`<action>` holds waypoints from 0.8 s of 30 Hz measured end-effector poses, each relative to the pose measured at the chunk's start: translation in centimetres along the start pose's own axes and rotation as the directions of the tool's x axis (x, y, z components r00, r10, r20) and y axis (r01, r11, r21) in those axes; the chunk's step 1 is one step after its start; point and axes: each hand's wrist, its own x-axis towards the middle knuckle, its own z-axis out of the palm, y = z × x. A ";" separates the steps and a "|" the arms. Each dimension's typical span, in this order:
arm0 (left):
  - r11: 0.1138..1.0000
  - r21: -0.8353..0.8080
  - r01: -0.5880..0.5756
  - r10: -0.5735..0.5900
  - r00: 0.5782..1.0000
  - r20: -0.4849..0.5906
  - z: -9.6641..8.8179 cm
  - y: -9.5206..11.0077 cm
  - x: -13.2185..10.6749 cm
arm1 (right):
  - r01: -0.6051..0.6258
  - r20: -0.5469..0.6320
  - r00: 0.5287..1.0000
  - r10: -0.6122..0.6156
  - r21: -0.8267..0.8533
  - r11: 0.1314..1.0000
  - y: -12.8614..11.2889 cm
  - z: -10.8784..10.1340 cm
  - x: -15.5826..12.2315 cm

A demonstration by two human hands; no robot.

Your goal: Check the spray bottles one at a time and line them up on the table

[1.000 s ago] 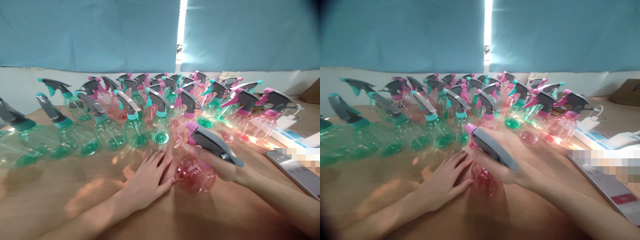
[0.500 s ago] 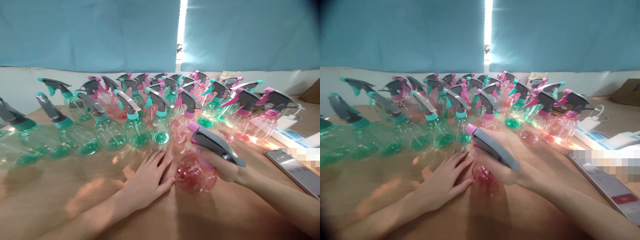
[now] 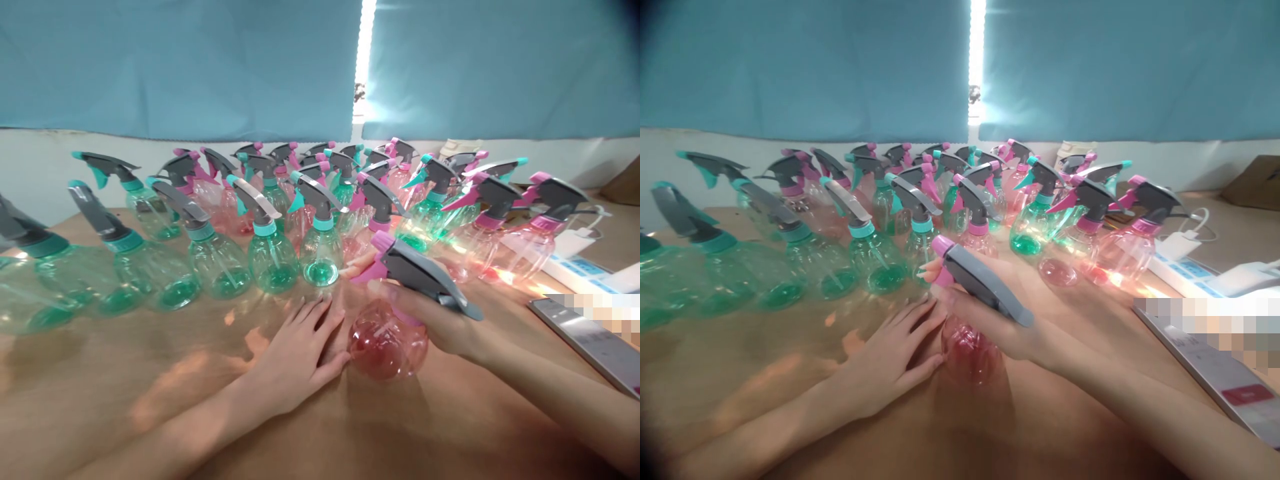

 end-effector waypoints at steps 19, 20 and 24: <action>1.000 0.028 -0.007 0.007 1.000 0.004 0.0 0.0 -0.2 | -0.034 0.032 0.999 0.033 0.011 0.999 0.6 -0.2 -0.4; 0.999 0.034 -0.009 0.009 1.000 0.011 0.0 0.0 -0.2 | -0.038 0.042 0.998 0.037 0.009 0.999 0.6 -0.2 -0.4; 0.999 0.041 -0.008 0.007 1.000 0.018 -0.1 0.1 -0.1 | -0.031 0.035 0.999 0.030 0.011 0.999 0.6 -0.2 -0.3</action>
